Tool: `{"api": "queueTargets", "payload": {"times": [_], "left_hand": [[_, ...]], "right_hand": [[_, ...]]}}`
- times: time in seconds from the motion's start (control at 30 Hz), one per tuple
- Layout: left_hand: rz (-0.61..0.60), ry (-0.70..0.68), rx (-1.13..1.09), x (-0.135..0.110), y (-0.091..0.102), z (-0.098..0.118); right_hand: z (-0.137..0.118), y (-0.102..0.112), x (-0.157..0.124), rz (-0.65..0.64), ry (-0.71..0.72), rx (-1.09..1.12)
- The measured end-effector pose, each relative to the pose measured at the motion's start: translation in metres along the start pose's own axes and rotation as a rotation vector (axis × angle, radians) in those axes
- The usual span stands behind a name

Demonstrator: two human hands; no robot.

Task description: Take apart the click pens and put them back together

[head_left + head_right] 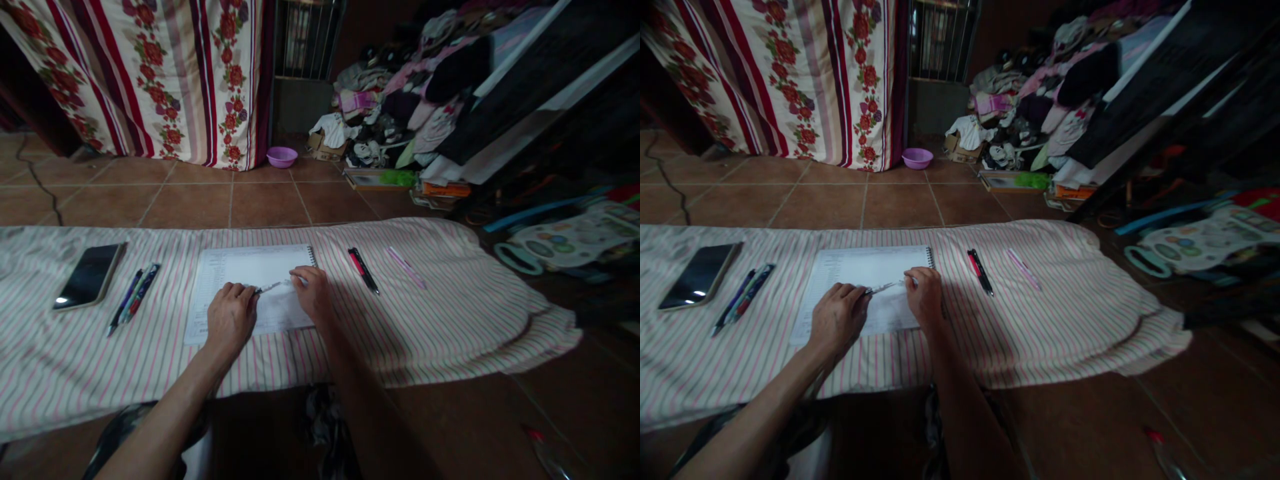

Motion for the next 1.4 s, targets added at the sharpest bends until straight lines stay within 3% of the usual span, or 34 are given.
{"api": "queueTargets", "payload": {"times": [0.57, 1.07, 1.4], "left_hand": [[-0.001, -0.014, -0.007, -0.001, -0.001, -0.001], [-0.011, -0.015, -0.02, 0.0, 0.004, 0.001], [0.012, -0.03, -0.029, -0.001, 0.005, 0.003]], "right_hand": [[0.002, 0.004, -0.011, -0.12, 0.18, -0.003], [0.006, 0.016, -0.016, -0.185, 0.173, -0.014], [0.0, 0.029, -0.01, -0.099, 0.126, 0.003]]}}
Point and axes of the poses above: each hand's wrist, its own x-axis towards the middle knuckle, its own y-axis out of the back of the hand, z = x × y, the point moved 5 cm from there along x, towards the middle knuckle, and after that the axes turned 3 degrees about -x, right-handed, at the moved point
